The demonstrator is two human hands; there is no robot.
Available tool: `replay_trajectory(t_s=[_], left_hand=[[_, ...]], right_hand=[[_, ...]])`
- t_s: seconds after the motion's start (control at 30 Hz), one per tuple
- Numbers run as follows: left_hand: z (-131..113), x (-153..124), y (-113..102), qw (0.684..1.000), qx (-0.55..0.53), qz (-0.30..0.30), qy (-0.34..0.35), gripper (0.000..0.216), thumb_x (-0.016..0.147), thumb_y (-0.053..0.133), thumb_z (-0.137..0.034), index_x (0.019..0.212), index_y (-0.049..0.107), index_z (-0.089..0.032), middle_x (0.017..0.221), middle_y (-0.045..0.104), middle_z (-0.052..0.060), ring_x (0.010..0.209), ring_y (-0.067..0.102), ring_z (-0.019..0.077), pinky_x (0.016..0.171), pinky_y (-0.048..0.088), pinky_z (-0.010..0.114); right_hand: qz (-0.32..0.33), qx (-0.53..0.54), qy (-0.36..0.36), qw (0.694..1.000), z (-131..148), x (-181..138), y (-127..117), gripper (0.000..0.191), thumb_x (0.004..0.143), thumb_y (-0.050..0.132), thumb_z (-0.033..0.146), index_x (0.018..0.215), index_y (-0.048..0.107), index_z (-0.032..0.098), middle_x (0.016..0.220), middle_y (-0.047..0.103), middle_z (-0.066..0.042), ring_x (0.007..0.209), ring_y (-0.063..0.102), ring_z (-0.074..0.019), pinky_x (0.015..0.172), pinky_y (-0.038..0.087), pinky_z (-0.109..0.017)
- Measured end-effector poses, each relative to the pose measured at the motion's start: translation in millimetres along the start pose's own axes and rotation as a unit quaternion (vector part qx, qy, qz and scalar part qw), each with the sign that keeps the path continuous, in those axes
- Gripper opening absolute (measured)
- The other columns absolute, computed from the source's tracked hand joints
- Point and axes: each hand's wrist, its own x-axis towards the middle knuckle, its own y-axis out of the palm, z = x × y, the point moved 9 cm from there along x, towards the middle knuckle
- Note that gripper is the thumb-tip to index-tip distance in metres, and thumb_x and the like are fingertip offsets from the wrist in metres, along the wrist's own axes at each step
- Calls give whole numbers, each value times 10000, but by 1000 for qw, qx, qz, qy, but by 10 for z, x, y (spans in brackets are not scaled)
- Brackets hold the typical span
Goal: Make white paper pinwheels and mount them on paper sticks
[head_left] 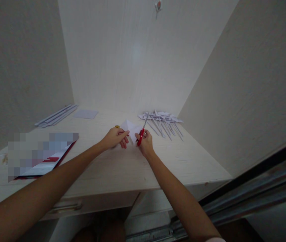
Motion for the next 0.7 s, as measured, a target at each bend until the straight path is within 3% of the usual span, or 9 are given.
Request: replay_trajectory(t_s=[0.3, 0.7], left_hand=[[-16, -11, -20, 1000, -3, -6, -11, 308, 859, 370, -119, 585, 508, -99, 443, 604, 56, 373, 582, 128, 411, 452, 209], [-8, 11, -47, 999, -15, -26, -14, 349, 856, 353, -110, 548, 515, -96, 426, 598, 71, 352, 572, 138, 398, 440, 219]], right_hand=[[0, 9, -10, 1000, 27, -9, 6, 330, 580, 692, 266, 755, 420, 200, 599, 544, 82, 423, 497, -59, 396, 398, -184], [4, 35, 1, 999, -51, 28, -15, 335, 588, 704, 287, 779, 445, 191, 571, 545, 87, 383, 480, -58, 324, 339, -162]])
